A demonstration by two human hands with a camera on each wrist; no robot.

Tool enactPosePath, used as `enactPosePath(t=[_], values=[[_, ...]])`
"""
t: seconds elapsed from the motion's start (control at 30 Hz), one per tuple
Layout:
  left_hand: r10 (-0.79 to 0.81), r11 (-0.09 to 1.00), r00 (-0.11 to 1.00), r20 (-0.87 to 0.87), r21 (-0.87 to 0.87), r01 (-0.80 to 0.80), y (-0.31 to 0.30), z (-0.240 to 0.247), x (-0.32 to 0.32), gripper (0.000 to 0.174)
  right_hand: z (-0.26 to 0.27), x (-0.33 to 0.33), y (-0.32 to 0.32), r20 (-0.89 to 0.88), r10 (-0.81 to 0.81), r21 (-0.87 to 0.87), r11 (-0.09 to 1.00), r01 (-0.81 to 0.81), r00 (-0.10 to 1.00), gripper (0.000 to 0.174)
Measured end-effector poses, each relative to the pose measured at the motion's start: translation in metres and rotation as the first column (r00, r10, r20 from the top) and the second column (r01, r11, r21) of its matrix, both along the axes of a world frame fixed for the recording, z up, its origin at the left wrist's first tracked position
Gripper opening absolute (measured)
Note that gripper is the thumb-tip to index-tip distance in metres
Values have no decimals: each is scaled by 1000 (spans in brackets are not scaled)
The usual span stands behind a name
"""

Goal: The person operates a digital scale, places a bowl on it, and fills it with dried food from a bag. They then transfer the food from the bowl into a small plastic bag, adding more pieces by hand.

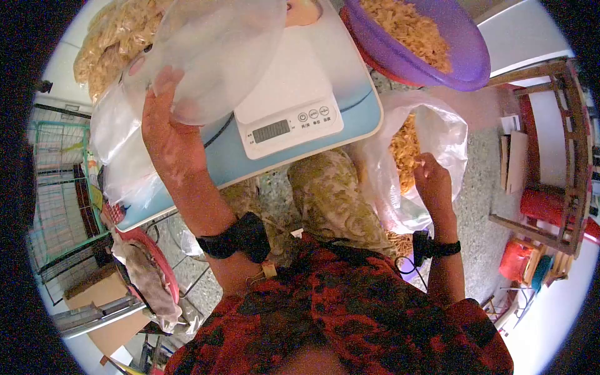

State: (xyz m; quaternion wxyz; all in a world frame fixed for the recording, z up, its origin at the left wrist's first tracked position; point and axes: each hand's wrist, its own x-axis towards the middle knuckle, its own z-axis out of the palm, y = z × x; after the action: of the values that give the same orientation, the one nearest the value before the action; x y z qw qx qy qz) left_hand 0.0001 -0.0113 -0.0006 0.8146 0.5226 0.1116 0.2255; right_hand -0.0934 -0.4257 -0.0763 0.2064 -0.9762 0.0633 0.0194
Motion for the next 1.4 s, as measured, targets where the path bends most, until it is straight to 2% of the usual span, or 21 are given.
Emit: enactPosePath(t=[0.07, 0.17, 0.27, 0.37, 0.47, 0.57, 0.67, 0.77, 0.87, 0.97, 1.07, 1.17, 1.27, 1.4], values=[[-18, 999, 1000, -11, -33, 18, -2, 0, 0, 37, -27, -5, -18, -73, -17, -8, 1000, 17, 997, 19], [2, 1000, 1000, 1, -23, -2, -3, 0, 1, 34, -62, -5, -39, -209, -54, 327, 937, 121, 977, 32], [9, 994, 999, 44, -108, -4, -7, 2, 4, 39, -123, 3, -71, -73, 36, 307, 951, -12, 997, 48], [23, 996, 997, 69, -84, -17, -10, 1, 4, 38, -162, 15, -89, -48, -9, 225, 974, 19, 999, 58], [4, 998, 999, 51, -70, 0, -8, 0, 5, 37, -148, 29, -69, -34, 7, 194, 981, -1, 999, 57], [-38, 995, 994, 103, -83, 47, -10, 0, 5, 37, -146, 38, -52, 1, 75, 56, 996, -75, 997, 54], [-84, 996, 996, -5, -10, 84, -10, 1, 5, 46, -152, 44, -51, 17, 112, 83, 990, -113, 994, 52], [-119, 993, 993, 17, -16, 119, -13, 3, 5, 45, -186, 47, -69, 57, 181, 91, 978, -186, 982, 49], [-79, 994, 994, 70, -72, 84, -17, 3, 9, 38, -196, 42, -68, 93, 137, 87, 986, -145, 986, 46], [-75, 995, 995, 60, -58, 79, -18, 4, 9, 39, -202, 41, -78, 9, 203, 78, 976, -203, 979, 52], [-86, 995, 995, 49, -54, 88, -20, 6, 10, 40, -227, 36, -95, -84, 133, 76, 989, -127, 988, 63], [-91, 995, 995, 38, -44, 93, -20, 5, 10, 40, -213, 33, -86, -121, 137, 78, 989, -128, 983, 70], [-81, 996, 997, 18, -28, 81, -21, 6, 10, 39, -214, 31, -83, 37, 207, 72, 975, -210, 978, 67], [-140, 989, 989, 41, -35, 141, -19, 3, 7, 38, -190, 37, -66, 4, 185, 150, 971, -184, 983, 59]])
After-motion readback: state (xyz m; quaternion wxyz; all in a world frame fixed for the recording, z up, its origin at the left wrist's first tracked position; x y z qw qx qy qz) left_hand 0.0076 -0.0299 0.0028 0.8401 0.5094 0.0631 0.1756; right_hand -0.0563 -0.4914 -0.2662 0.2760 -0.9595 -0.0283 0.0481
